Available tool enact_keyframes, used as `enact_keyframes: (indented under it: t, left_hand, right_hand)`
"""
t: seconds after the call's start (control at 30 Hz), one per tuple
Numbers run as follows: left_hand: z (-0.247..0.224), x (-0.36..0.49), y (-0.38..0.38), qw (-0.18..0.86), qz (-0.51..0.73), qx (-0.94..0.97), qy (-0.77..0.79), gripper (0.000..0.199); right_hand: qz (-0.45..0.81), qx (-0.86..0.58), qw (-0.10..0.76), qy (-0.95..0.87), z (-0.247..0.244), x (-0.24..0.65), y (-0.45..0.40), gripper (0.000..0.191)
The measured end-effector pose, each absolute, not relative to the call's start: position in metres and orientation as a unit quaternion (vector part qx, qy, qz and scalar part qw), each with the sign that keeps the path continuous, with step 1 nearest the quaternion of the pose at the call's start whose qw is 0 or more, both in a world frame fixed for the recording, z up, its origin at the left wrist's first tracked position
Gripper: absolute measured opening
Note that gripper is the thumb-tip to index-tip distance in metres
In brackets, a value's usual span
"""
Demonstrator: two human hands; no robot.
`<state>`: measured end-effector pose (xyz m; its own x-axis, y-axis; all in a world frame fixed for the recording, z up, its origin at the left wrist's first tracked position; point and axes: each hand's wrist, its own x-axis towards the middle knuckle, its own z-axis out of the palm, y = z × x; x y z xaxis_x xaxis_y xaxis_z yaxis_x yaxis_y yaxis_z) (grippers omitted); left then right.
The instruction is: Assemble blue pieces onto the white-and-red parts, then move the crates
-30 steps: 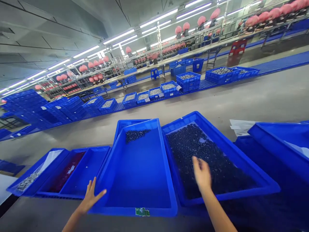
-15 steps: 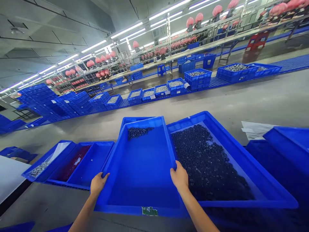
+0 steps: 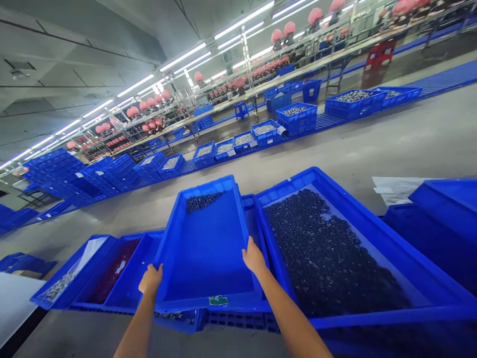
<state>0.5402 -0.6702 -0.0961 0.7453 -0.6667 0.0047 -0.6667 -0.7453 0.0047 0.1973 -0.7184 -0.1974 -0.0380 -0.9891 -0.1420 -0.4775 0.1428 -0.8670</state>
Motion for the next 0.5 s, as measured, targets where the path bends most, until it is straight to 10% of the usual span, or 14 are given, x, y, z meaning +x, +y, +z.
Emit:
enact_keyframes:
  t: [0.3, 0.5]
  left_hand:
    - [-0.089, 0.449, -0.638, 0.113, 0.084, 0.858, -0.494, 0.065]
    - [-0.234, 0.233, -0.568, 0.066, -0.388, 0.67, -0.629, 0.081]
  right_hand:
    - [-0.354, -0.345, 0.235, 0.837, -0.234, 0.07, -0.655, 0.04]
    - [-0.312, -0.252, 0.057, 0.914, -0.242, -0.119, -0.639, 0.059]
